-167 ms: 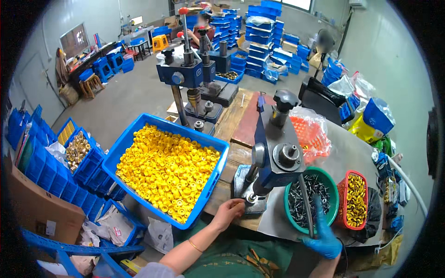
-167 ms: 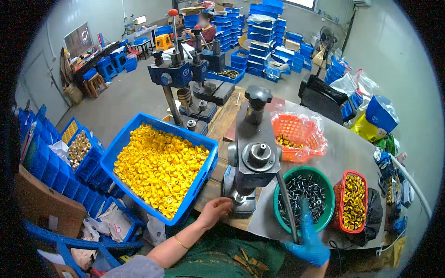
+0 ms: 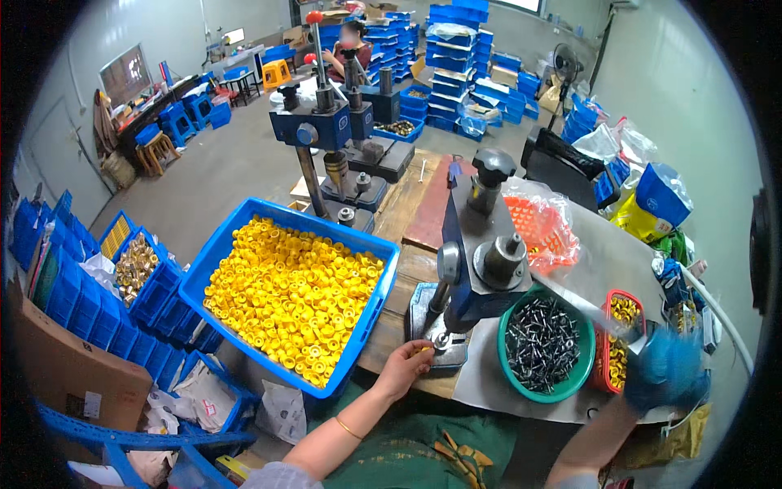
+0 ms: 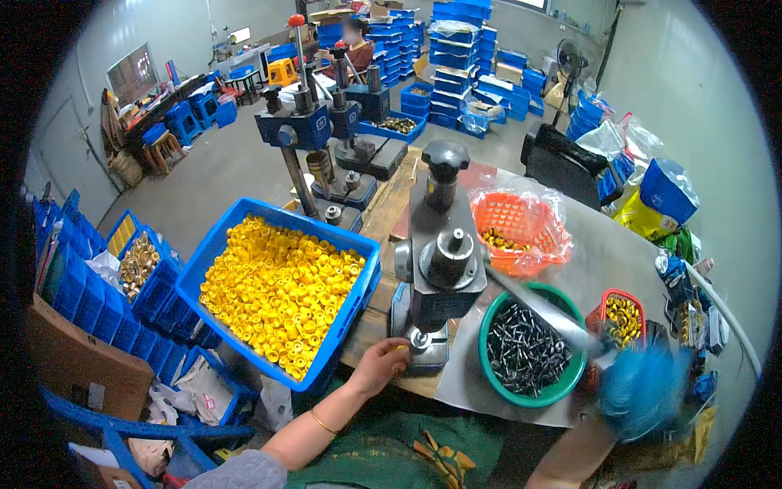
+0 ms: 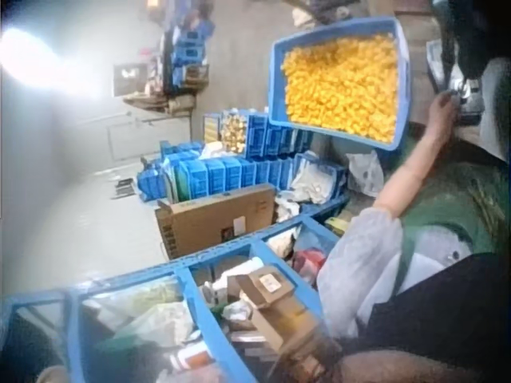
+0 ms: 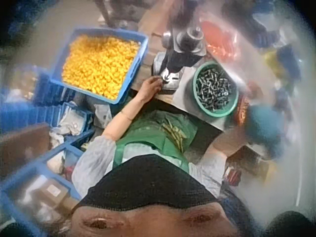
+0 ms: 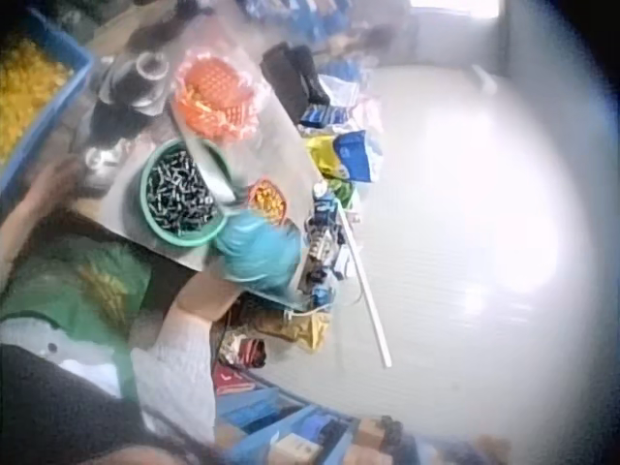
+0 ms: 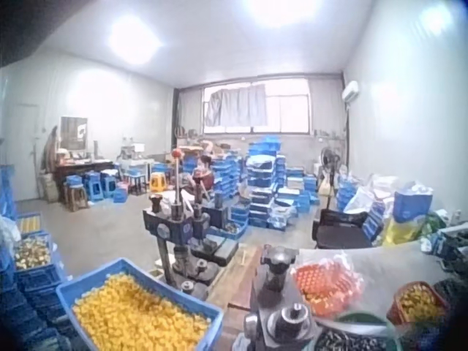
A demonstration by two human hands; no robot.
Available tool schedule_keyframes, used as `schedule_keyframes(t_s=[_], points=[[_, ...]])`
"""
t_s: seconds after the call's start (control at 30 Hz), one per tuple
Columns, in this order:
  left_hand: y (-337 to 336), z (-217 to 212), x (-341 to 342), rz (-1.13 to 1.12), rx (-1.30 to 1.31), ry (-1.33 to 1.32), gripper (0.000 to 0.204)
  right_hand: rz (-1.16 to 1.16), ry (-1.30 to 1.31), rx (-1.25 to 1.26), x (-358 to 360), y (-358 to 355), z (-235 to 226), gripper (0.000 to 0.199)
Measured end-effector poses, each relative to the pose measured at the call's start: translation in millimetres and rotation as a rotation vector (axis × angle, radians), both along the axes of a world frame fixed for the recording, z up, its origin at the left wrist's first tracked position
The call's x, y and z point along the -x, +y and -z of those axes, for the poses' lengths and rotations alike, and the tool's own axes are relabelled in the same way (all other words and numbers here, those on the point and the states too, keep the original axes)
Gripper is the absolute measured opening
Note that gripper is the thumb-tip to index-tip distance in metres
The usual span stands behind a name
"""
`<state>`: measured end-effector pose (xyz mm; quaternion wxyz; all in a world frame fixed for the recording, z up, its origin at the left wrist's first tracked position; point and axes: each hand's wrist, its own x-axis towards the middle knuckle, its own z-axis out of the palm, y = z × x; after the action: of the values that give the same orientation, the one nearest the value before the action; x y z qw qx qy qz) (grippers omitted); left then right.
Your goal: The person assembles parts by placing plastic caps and metal pins into a manual press machine and pulling the lever to press them together.
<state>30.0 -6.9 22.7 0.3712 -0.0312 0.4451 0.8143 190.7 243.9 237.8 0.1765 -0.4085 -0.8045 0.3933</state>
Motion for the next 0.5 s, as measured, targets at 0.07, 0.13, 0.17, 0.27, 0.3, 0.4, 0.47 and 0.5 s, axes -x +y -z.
schedule_keyframes(t_s=[0.07, 0.13, 0.17, 0.27, 0.3, 0.4, 0.47, 0.5], points=[[-1, 1, 0, -0.046, 0.033, -0.017, 0.023, -0.158, 0.406, -0.171, 60, -10, 10, 0.037], [-5, 0, 3, -0.068, 0.040, 0.003, 0.024, -0.287, 0.784, -0.367, 118, -25, 20, 0.023], [-12, 3, 3, -0.088, 0.056, 0.027, 0.024, -0.357, 0.975, -0.462, 137, -30, 36, 0.017], [-23, 3, 10, -0.126, 0.122, 0.135, 0.023, -0.719, 0.141, -0.238, 144, -39, 141, 0.014], [-26, 4, 12, -0.115, 0.151, 0.157, 0.023, -0.886, 0.060, -0.257, 140, -58, 166, 0.010], [-27, 8, 19, -0.057, 0.205, 0.231, 0.024, -0.993, 0.156, -0.245, 140, -81, 232, 0.013], [-20, 7, 22, -0.080, 0.271, 0.316, 0.024, -0.912, 0.304, -0.411, 137, -85, 242, 0.017], [-19, 7, 24, -0.113, 0.340, 0.412, 0.023, -0.913, 0.302, -0.408, 137, -86, 243, 0.017]])
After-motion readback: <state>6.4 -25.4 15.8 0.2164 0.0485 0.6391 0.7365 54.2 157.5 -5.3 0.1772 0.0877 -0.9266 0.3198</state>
